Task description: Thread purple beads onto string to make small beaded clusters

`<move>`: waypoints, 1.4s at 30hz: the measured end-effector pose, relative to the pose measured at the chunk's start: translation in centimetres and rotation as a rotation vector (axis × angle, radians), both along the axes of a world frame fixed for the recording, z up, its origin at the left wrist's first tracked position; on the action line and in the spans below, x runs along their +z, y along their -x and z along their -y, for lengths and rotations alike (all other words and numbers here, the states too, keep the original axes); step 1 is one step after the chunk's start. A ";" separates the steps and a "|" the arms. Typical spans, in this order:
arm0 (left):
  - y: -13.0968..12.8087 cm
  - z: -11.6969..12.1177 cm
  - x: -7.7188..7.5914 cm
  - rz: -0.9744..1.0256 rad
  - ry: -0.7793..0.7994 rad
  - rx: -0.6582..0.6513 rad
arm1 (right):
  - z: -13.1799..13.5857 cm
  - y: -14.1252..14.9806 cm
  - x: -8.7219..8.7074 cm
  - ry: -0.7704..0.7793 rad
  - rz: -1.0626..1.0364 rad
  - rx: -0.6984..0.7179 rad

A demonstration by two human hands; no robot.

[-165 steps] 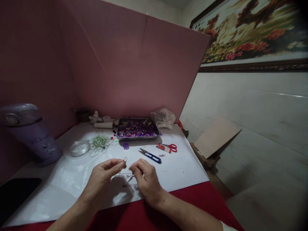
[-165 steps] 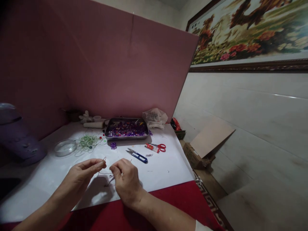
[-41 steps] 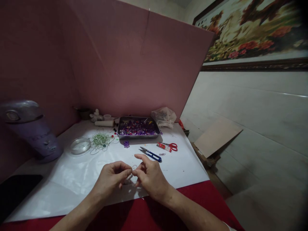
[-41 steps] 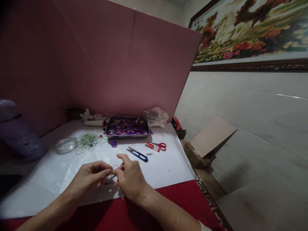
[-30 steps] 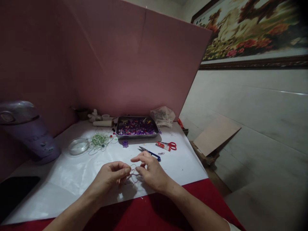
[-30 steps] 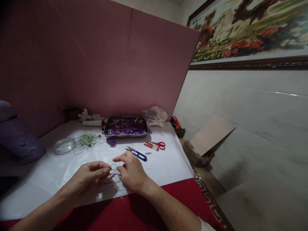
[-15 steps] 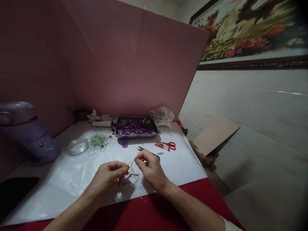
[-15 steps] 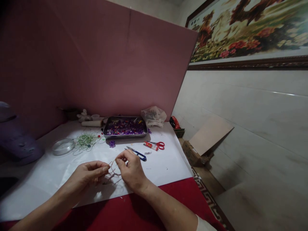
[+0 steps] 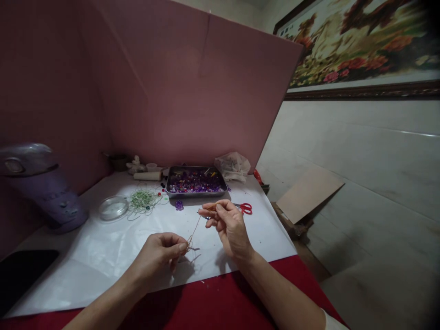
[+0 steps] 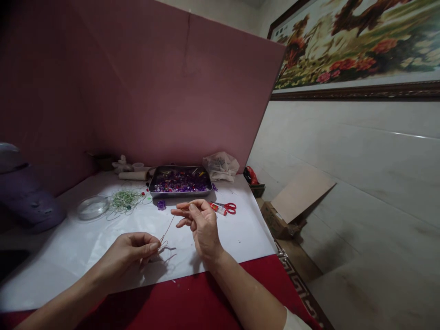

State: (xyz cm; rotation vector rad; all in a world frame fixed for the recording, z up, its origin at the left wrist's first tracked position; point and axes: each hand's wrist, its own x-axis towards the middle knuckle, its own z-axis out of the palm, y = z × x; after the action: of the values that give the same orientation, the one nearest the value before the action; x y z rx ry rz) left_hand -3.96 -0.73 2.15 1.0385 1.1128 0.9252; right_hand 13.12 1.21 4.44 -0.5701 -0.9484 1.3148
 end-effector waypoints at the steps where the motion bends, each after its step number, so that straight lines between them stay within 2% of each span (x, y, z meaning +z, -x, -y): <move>1: -0.1 0.0 0.0 -0.002 0.002 -0.010 | 0.0 -0.1 0.1 0.001 -0.009 0.000; 8: -0.1 0.0 -0.5 -0.016 -0.029 -0.080 | -0.4 -0.2 0.2 -0.003 -0.030 -0.027; 11: 0.0 0.0 -0.4 -0.010 -0.039 -0.114 | -0.7 -0.2 -0.2 -0.024 0.020 -0.050; 15: 0.3 0.0 0.2 0.067 -0.028 -0.062 | -1.3 -0.4 -1.7 0.026 0.448 -0.197; 19: 0.6 -0.1 1.0 0.247 0.013 0.032 | -0.8 -0.1 -2.5 -0.056 0.648 -0.317; 22: 0.7 -0.1 1.4 0.332 0.031 0.052 | 0.2 0.8 -2.7 -0.088 0.684 -0.177; 25: 0.7 -0.1 1.3 0.343 0.009 0.061 | 1.2 1.9 -3.1 -0.008 0.608 0.006; 27: 0.8 -0.2 1.0 0.338 -0.009 0.060 | 1.7 2.5 -3.4 0.050 0.585 0.070; 31: 0.8 -0.3 0.5 0.353 -0.016 0.072 | 2.5 3.2 -3.5 0.085 0.630 0.097; 37: 0.7 -0.2 0.5 0.396 0.028 0.089 | 3.1 3.1 -3.1 -0.002 0.755 0.108; 42: 0.9 -0.3 0.5 0.380 0.056 0.119 | 3.4 2.6 -3.2 -0.063 0.886 0.223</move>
State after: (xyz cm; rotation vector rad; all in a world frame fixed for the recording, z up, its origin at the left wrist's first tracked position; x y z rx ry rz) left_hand -4.87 -0.44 2.64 0.7177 0.8819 1.1258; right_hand 10.50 -2.14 1.28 -1.0567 -1.8082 1.2156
